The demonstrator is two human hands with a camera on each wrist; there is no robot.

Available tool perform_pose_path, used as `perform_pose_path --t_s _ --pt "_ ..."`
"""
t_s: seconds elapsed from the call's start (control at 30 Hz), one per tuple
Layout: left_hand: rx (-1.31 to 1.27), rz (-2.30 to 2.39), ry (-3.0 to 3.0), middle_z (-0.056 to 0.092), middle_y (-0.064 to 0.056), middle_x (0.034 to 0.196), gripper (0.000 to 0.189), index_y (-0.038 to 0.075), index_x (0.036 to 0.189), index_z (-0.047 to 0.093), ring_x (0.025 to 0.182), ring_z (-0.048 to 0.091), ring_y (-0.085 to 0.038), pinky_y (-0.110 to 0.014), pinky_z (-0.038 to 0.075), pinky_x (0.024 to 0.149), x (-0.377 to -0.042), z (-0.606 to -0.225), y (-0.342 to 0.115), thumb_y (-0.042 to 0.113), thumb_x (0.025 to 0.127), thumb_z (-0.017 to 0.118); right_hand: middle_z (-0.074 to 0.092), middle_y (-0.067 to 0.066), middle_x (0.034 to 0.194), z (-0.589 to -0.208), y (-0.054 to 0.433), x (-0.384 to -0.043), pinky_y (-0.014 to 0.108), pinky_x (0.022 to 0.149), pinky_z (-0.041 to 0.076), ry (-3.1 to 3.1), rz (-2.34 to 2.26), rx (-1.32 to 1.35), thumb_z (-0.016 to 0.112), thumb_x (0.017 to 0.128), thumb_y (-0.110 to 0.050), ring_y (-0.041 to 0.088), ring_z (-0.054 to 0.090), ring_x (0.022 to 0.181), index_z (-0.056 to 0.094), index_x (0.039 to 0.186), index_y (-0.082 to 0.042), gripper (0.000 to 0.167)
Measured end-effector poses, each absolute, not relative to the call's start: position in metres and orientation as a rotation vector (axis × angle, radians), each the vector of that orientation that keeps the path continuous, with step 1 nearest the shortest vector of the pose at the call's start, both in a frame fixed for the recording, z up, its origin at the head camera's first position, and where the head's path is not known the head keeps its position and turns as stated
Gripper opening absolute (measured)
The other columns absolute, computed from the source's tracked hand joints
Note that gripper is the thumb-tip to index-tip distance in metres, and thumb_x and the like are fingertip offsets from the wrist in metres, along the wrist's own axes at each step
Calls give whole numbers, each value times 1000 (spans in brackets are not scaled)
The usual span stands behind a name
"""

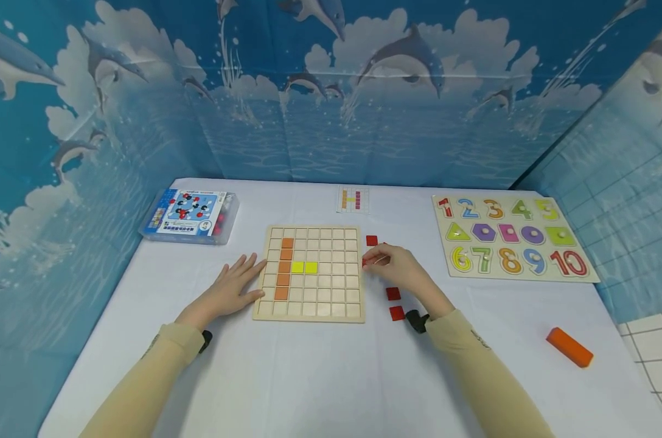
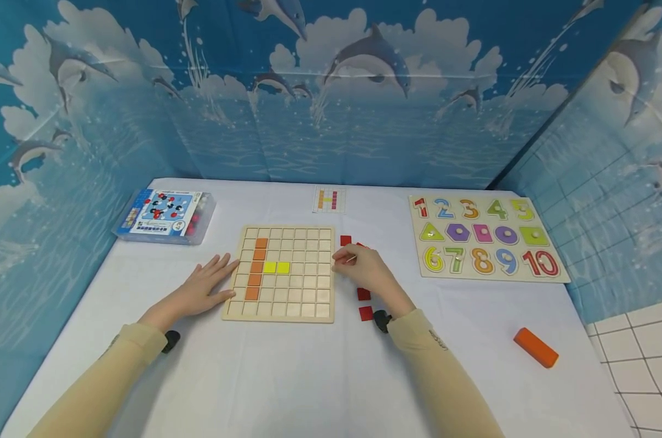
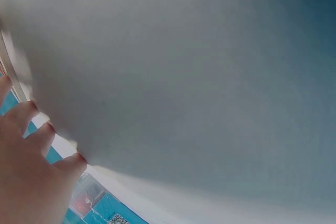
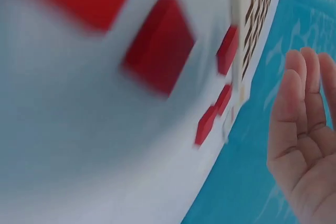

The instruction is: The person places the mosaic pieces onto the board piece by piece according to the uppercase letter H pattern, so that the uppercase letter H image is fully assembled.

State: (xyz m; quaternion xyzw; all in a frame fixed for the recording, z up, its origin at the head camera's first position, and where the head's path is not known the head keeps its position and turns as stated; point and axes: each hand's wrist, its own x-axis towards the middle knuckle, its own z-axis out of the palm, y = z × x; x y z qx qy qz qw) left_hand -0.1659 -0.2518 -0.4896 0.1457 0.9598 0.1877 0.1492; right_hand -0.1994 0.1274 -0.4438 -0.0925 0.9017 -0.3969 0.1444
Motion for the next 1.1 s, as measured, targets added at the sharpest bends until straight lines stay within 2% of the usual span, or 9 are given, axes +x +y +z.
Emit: perform_pose_path --t_s 0.17,0.47,0.8,1.1 --pt "416 533 2759 15 -17 165 73 14 157 26 152 7 -41 -66 4 119 -166 -491 -252 39 97 59 69 7 106 -447 152 -193 31 82 54 2592 -1179 -207 71 91 -22 22 62 97 68 117 -8 30" --pt "408 527 2757 14 -15 165 73 16 157 26 152 7 -40 -66 4 120 -167 -493 -253 40 97 59 68 13 113 -457 177 -186 43 93 55 2568 -1218 -209 73 90 -19 26 63 103 64 122 -5 37" --pt "425 533 2759 15 -16 165 73 14 157 26 152 8 -41 -66 4 119 -167 -492 -253 40 97 59 67 14 118 -463 183 -183 48 96 53 2544 -1221 -209 73 89 -19 30 62 108 64 123 -6 38" --pt "420 538 2762 16 -17 164 72 14 157 27 152 8 -42 -66 5 119 -166 -492 -251 40 97 59 65 12 120 -468 177 -183 46 97 52 2514 -1105 -109 76 86 -23 27 58 109 64 123 -10 40"
